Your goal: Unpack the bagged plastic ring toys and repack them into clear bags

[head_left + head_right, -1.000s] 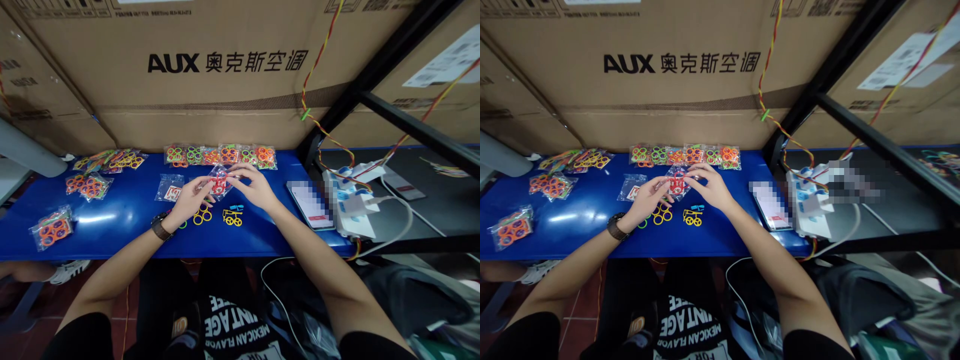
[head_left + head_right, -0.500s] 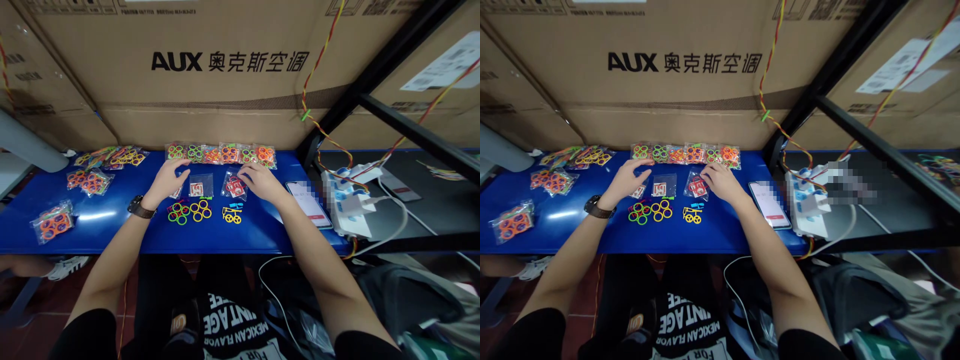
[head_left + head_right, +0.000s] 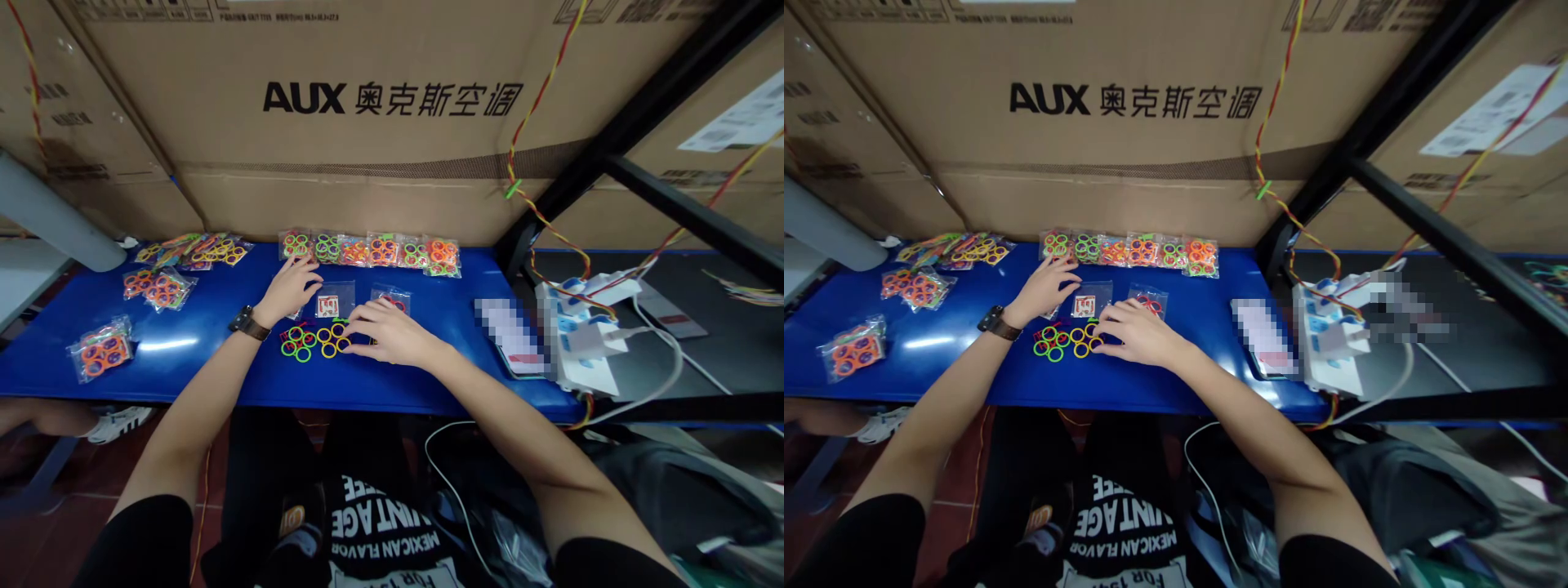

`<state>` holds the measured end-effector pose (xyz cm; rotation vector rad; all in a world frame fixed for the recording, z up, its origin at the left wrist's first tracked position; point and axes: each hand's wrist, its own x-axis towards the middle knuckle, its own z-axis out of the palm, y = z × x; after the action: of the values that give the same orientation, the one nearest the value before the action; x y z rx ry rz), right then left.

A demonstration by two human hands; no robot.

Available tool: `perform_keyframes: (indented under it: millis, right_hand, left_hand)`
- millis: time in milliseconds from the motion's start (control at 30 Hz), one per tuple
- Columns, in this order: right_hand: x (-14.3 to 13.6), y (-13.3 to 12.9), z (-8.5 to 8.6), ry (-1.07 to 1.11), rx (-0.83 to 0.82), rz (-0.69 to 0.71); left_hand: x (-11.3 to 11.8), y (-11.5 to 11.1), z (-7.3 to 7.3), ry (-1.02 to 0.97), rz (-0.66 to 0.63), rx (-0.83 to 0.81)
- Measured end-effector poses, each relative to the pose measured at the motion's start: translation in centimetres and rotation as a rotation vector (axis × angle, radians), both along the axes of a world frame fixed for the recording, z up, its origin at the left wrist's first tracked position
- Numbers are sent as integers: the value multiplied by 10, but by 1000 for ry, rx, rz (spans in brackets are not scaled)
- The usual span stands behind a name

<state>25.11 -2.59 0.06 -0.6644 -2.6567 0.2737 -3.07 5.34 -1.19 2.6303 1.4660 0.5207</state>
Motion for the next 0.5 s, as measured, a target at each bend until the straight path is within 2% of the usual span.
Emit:
perform_keyframes:
  millis: [133,333,500]
  right_hand:
    - [-1,2,-6,-30,-11,-19]
    - [-7,-1,-6,-57,-51,-108]
    - [-11,-4,-8,-72,-113,-140]
  left_hand:
    - [1,-1,1,-35,-22,-15]
    - [8,-10,7,-220,28,-17]
    - [11,-12,5,-316,29,-28]
